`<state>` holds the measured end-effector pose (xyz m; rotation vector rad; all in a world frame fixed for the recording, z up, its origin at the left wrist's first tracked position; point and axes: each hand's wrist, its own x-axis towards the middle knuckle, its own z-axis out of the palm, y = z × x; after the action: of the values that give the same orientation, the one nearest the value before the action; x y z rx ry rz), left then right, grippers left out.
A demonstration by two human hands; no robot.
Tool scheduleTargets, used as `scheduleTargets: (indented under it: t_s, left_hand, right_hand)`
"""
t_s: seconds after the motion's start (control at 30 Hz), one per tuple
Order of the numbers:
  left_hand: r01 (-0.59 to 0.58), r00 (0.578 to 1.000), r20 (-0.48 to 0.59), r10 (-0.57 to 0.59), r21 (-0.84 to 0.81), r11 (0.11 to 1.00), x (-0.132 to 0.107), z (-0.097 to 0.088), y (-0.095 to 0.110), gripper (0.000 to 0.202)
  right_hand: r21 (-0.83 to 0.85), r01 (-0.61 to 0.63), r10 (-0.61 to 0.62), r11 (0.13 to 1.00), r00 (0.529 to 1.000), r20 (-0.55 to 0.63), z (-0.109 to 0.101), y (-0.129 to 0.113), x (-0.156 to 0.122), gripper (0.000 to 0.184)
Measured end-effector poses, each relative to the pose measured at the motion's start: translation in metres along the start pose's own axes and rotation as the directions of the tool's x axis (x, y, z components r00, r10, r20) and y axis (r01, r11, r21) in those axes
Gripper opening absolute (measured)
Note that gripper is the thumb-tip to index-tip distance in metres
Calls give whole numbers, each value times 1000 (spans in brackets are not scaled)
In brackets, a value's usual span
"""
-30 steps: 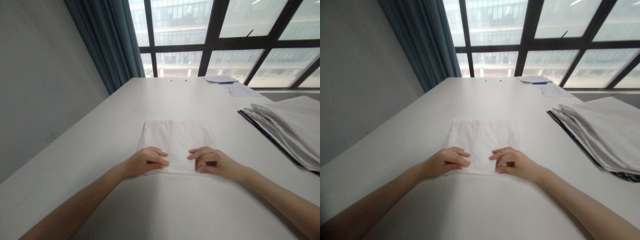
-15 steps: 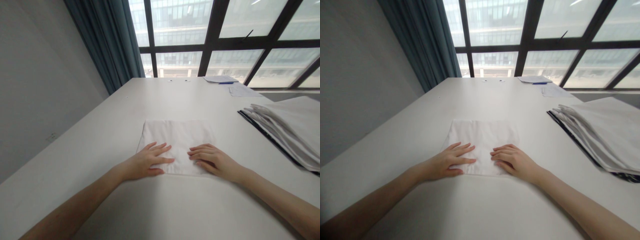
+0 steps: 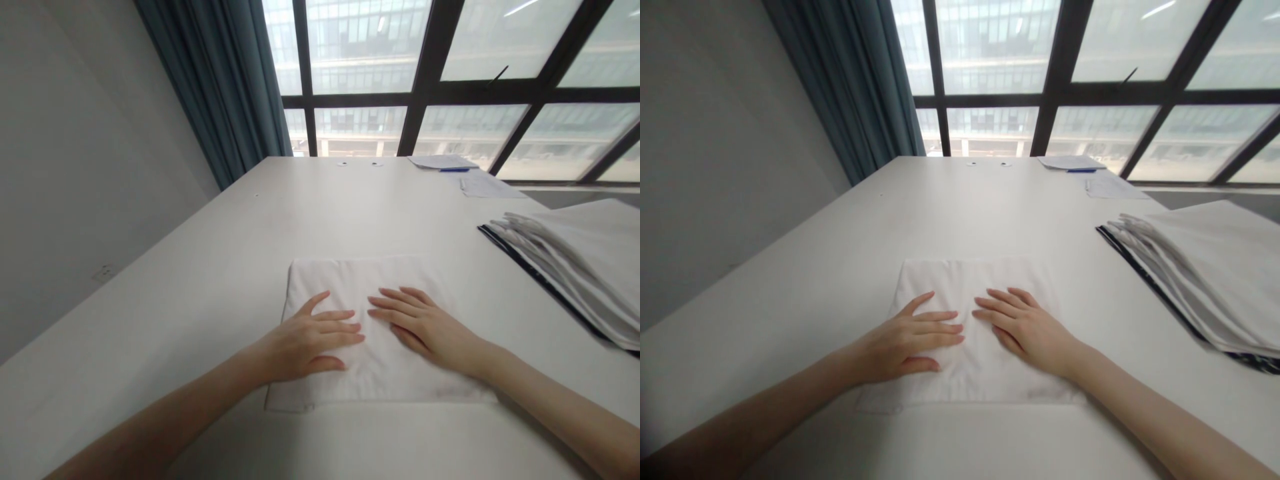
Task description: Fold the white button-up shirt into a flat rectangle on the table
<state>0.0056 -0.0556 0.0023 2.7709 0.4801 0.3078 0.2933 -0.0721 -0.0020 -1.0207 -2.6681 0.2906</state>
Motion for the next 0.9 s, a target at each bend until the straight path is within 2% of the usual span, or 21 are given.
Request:
scheduleTargets:
  t_s: [0.2,0.43,0.6,0.7,0.9]
  left_hand:
    - [72,996,54,-77,83,994,-1,5,-5,63]
    - [83,992,87,-88,59,995,-5,5,-8,78]
    - [102,990,90,-108,68,992,-5,5,-6,84]
    - [145,982,105,-156,108,984,-2,3,-3,78]
    - [193,971,100,-217,208,959,25,2,-8,70]
  right_hand:
    - [-158,-160,162,975,987,2,1,10,-4,51]
    - [-300,-396,376,868,918,-124,-2,54,-19,56]
    - [-315,-412,382,855,911,-154,2,60,-22,57]
    - [-319,-413,386,853,911,-146,3,57,-22,57]
    - [-319,-420,396,850,908,-141,1,55,-21,56]
